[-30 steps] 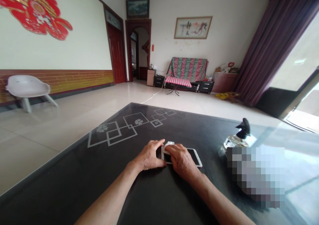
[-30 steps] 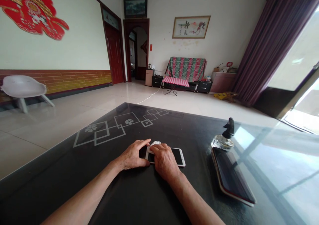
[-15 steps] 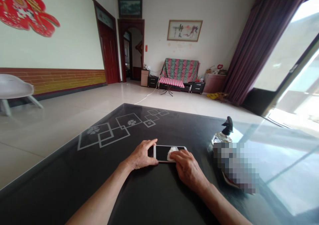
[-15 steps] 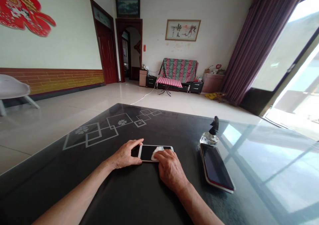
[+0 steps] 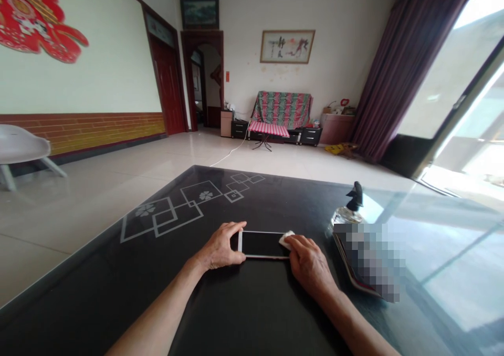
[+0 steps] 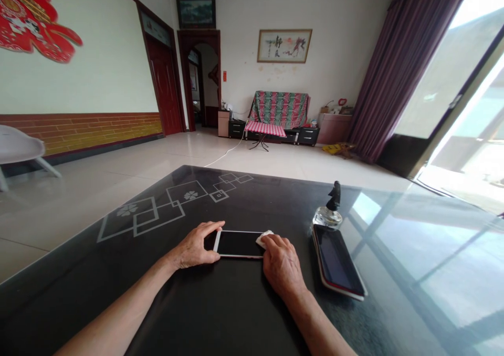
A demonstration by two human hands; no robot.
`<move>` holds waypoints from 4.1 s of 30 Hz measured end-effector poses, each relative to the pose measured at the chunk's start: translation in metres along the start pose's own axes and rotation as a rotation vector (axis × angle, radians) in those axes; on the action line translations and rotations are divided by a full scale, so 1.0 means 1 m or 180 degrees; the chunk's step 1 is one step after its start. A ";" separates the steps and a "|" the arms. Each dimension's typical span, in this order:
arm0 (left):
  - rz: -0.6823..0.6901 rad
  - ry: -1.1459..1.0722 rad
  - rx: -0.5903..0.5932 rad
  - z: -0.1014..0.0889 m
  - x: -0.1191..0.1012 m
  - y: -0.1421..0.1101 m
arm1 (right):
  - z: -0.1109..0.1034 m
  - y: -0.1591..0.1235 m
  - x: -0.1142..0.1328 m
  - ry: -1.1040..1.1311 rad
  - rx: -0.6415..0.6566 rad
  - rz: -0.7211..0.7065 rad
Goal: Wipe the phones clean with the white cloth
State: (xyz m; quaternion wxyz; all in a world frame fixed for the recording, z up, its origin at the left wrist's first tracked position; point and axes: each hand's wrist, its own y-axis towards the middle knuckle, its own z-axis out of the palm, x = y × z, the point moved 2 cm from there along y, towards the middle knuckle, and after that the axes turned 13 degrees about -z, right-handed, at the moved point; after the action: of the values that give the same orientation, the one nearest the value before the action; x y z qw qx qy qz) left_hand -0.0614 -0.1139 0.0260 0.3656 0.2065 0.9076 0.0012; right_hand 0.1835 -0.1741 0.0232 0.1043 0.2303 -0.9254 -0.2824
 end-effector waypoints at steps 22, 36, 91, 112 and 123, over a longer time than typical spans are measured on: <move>0.0025 0.0641 0.0060 0.006 -0.006 -0.003 | -0.001 0.004 -0.010 0.1183 -0.1095 0.0299; 0.0302 0.1108 0.0834 0.009 -0.031 0.015 | 0.002 0.004 -0.012 0.1257 -0.1061 0.0422; -0.0153 -0.0907 0.1747 -0.011 -0.048 0.039 | -0.017 0.016 0.003 0.2284 -0.1760 0.0211; -0.0244 -0.1054 0.1634 -0.010 -0.041 0.042 | -0.019 0.017 0.006 0.2492 -0.1809 0.0011; -0.0186 -0.1656 0.2589 -0.004 -0.072 0.033 | -0.014 0.018 -0.012 0.2587 -0.2132 0.0566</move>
State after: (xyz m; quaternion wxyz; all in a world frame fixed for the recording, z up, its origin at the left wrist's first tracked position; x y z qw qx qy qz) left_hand -0.0049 -0.1103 0.0821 0.4699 0.3005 0.7184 -0.4157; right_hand 0.1922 -0.1618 0.0436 0.5456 0.1959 -0.6855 -0.4404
